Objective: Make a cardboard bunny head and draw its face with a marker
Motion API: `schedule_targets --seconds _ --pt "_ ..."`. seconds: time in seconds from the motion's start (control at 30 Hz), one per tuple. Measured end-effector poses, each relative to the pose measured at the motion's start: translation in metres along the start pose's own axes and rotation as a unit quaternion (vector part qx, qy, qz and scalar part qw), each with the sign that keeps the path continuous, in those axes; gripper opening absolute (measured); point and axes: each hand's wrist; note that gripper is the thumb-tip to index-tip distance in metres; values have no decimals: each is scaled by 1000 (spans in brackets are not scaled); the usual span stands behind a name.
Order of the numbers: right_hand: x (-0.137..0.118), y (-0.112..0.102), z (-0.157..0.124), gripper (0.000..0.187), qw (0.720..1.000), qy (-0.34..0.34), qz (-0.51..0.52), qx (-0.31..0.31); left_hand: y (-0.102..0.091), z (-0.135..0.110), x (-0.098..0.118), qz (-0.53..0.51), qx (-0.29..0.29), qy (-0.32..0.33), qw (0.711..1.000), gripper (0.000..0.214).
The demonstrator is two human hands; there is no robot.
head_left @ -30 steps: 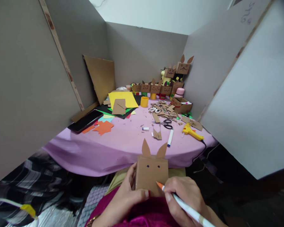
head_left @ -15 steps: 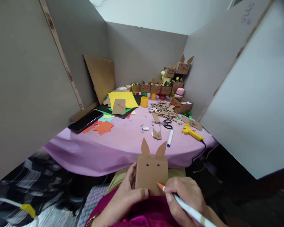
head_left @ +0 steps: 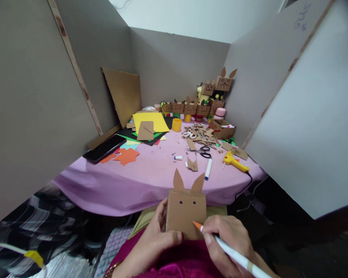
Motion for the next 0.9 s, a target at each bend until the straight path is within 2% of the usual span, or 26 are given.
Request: schedule_targets --seconds 0.1,0.43,0.9 --pt "-1 -7 0 13 999 11 -17 -42 1 0 0 -7 -1 4 1000 83" --pt "1 -9 -1 12 999 40 -30 -2 -2 1 -5 -46 -10 3 999 85" --pt "1 -8 0 12 999 44 -28 -6 -3 0 -5 -4 10 -10 1000 88"
Point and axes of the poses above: each hand's wrist, its own z-axis towards the middle knuckle, its own y-axis out of the palm, x = y × z, and after that the axes turned 6 degrees about z, right-handed
